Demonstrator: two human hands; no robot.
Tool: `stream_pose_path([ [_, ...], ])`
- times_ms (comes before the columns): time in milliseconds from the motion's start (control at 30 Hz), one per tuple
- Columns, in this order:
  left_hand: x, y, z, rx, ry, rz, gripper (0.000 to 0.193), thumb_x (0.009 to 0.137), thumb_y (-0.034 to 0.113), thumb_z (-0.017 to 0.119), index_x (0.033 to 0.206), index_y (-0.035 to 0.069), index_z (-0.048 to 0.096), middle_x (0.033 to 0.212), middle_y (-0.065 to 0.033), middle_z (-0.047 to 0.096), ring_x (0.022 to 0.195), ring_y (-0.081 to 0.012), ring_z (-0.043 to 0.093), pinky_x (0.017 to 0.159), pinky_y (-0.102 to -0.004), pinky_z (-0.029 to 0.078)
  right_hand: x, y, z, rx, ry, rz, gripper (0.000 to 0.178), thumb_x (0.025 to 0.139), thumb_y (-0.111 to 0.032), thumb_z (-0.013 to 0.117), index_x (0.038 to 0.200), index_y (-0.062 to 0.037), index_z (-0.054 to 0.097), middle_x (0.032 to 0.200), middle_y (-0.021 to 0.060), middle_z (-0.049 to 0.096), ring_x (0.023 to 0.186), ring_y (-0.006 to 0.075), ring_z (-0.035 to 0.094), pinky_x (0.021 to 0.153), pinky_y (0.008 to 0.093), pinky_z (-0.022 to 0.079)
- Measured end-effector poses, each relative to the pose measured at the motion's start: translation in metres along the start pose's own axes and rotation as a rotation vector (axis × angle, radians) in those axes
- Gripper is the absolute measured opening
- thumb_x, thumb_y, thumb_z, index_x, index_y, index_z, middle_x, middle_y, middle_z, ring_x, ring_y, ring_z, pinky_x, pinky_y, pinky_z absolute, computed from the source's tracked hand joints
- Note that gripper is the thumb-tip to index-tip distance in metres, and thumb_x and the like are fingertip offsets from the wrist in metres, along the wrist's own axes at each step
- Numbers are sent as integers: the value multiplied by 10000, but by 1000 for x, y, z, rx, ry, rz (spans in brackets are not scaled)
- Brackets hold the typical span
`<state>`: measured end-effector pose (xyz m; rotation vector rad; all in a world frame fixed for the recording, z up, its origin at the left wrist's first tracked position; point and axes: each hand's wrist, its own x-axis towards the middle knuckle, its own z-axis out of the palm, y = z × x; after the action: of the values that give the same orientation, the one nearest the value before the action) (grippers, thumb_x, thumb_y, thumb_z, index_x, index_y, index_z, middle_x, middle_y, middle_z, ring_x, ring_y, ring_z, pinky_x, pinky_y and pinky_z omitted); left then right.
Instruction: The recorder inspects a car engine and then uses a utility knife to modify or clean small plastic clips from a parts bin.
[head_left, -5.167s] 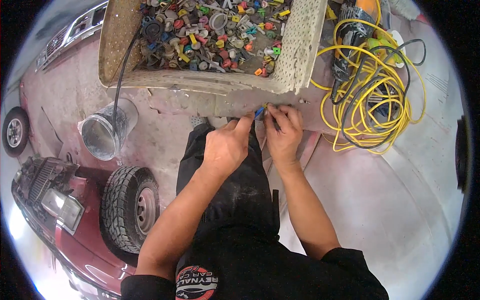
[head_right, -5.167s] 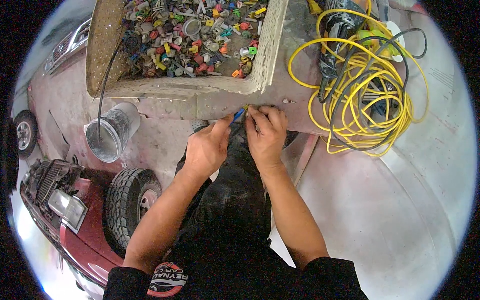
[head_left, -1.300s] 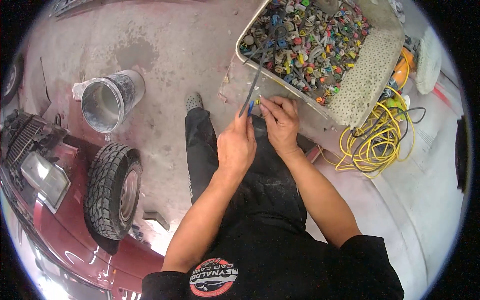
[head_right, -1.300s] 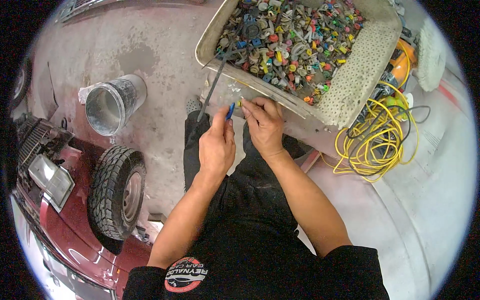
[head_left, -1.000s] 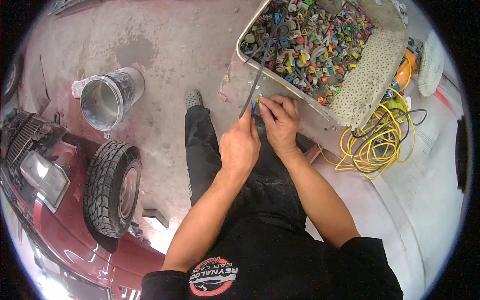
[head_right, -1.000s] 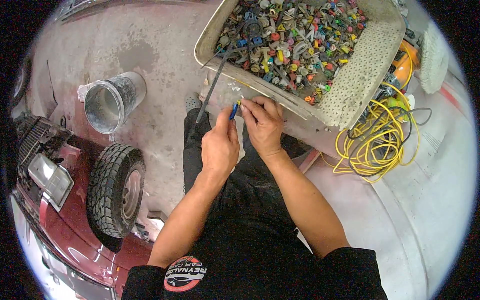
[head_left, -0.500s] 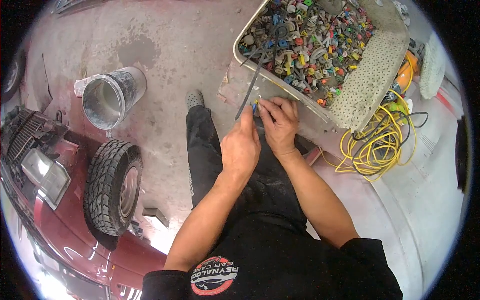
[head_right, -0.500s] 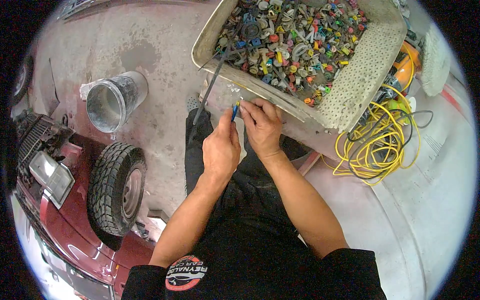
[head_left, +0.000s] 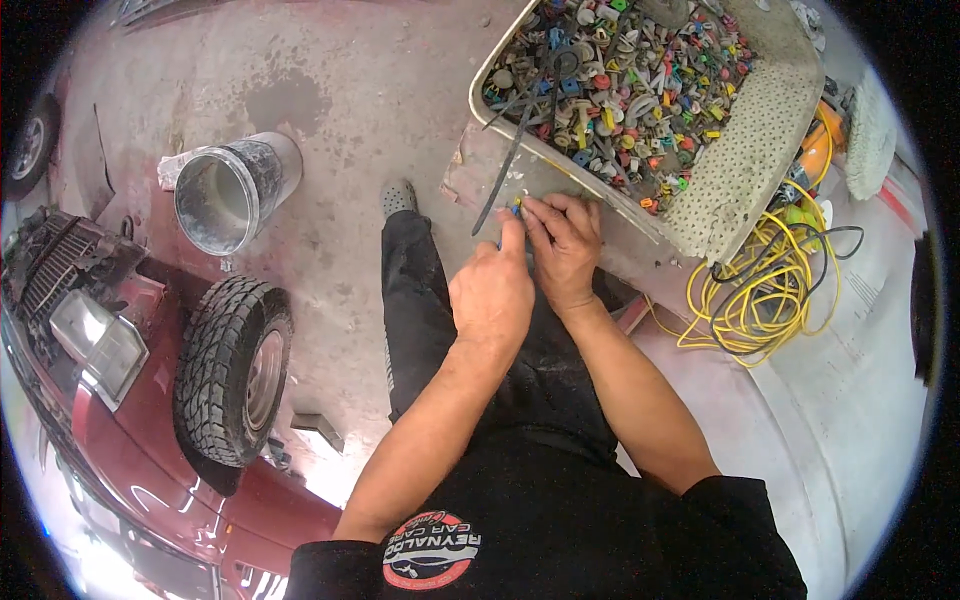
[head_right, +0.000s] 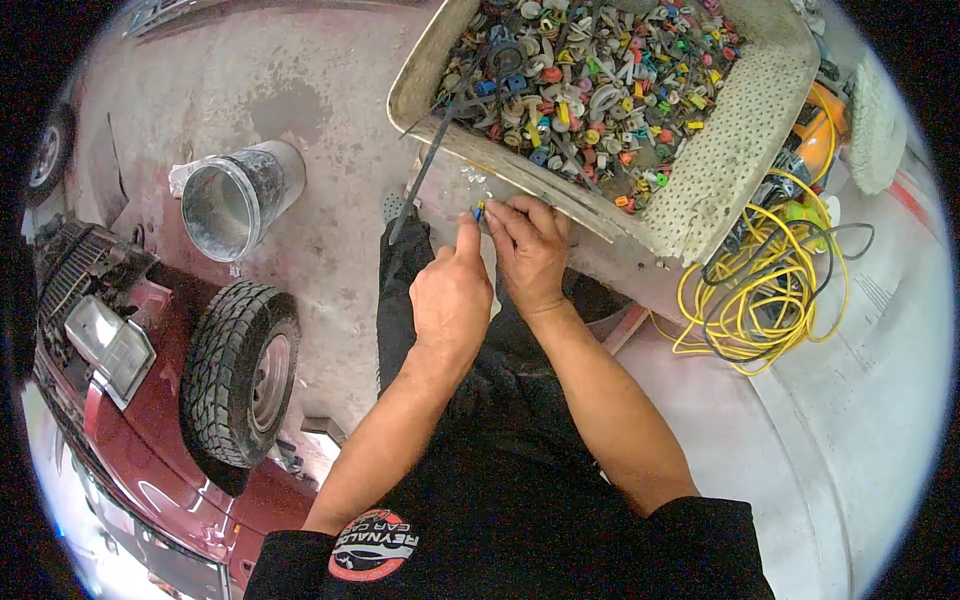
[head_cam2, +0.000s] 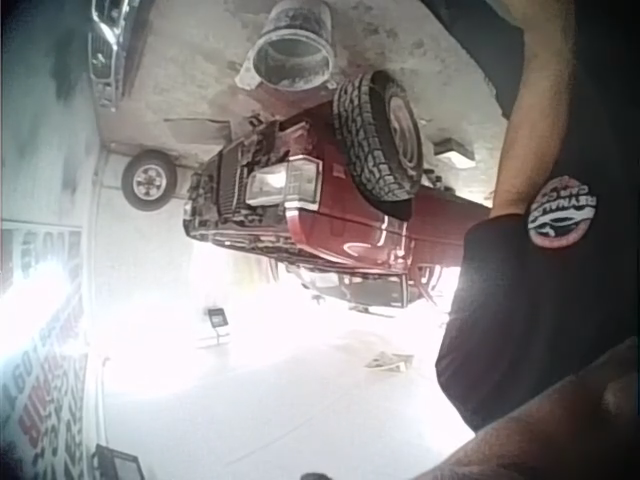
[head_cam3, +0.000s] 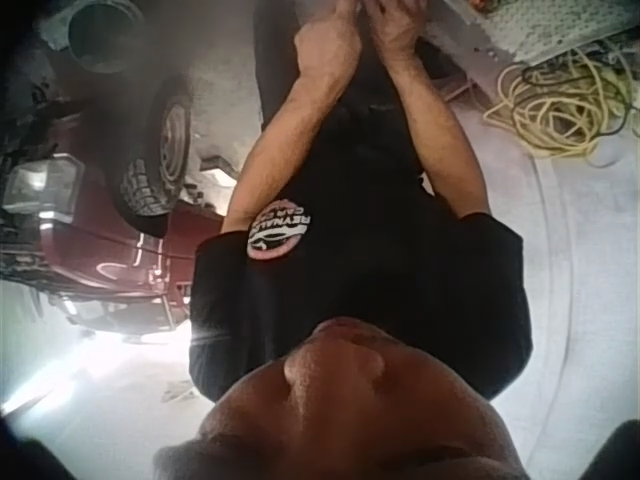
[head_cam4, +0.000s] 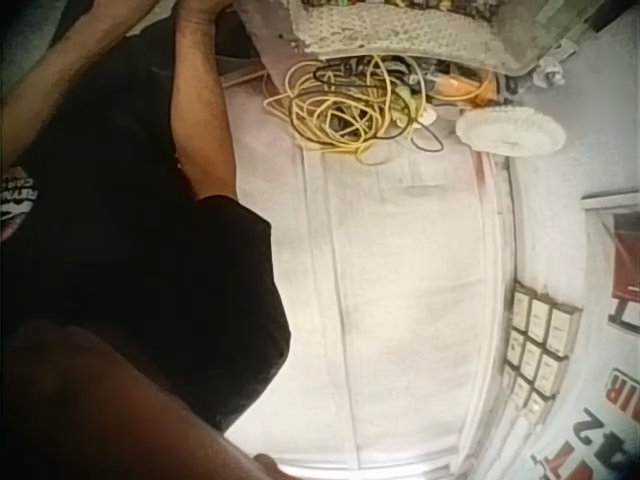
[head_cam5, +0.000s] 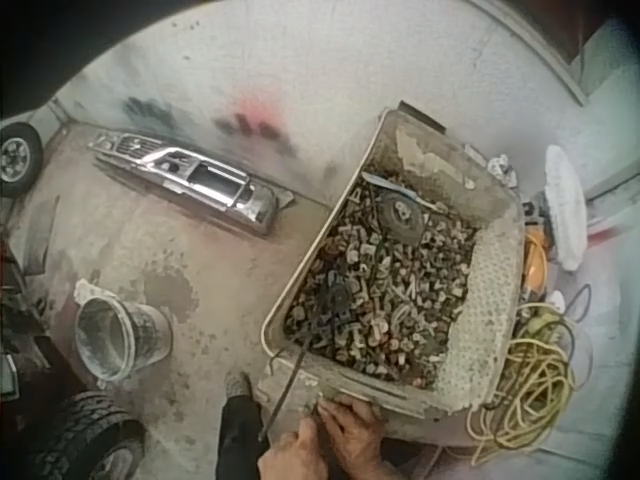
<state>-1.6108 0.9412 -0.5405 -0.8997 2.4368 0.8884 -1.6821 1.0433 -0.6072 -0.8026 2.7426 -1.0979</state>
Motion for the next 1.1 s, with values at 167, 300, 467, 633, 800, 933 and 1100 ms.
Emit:
stream_pose_path([
  [167, 1, 15, -8, 67, -91, -40, 563, 951, 96, 597, 1497, 37, 472, 926, -222, 732, 799, -420, 751, 698, -519, 608, 0, 0, -3, -7, -16, -3, 216, 851, -111, 836, 1064, -144, 810, 1028, 35, 702, 932, 298, 636, 845, 429, 505],
  [300, 0, 18, -10, 76, -126, -69, 597, 950, 103, 599, 1520, 27, 439, 926, -221, 730, 809, -422, 756, 707, -514, 614, 3, 2, -6, -61, -53, -64, 212, 864, -140, 822, 1075, -152, 800, 1045, 22, 707, 898, 283, 643, 815, 419, 508],
  [467, -3, 17, 1, 74, -75, -82, 589, 953, 109, 600, 1516, 32, 446, 923, -218, 730, 798, -422, 754, 699, -515, 613, 10, 14, -17, -81, -163, -145, 225, 874, -159, 811, 1097, -170, 787, 1059, 11, 713, 918, 271, 676, 798, 409, 545],
  [633, -7, 13, 11, 77, -53, -102, 570, 953, 112, 606, 1502, 41, 471, 899, -209, 729, 790, -425, 751, 683, -518, 608, 16, 16, -22, -82, -242, -205, 236, 880, -175, 806, 1114, -180, 775, 1059, -5, 714, 944, 276, 698, 793, 405, 575],
  [800, -8, 14, 15, 67, -11, -67, 592, 939, 99, 608, 1506, 22, 459, 868, -196, 722, 748, -399, 757, 666, -504, 615, 18, 13, -26, -85, -223, -227, 213, 897, -174, 789, 1108, -172, 765, 1055, 3, 710, 941, 275, 696, 790, 408, 582],
  [933, -10, 22, 15, 24, 4, -151, 452, 979, 121, 584, 1423, 47, 541, 885, -201, 750, 785, -420, 750, 677, -536, 597, 19, 14, -28, -90, -219, -242, 213, 897, -170, 787, 1109, -168, 764, 1055, 6, 708, 949, 280, 694, 797, 411, 581],
  [1100, -13, 6, 34, -170, 106, -163, 461, 997, 131, 601, 1441, 37, 520, 868, -265, 731, 776, -470, 736, 691, -567, 592, 24, 11, -28, -82, -268, -307, 221, 874, -116, 816, 1092, -112, 781, 1055, 63, 726, 933, 306, 696, 797, 412, 586],
])
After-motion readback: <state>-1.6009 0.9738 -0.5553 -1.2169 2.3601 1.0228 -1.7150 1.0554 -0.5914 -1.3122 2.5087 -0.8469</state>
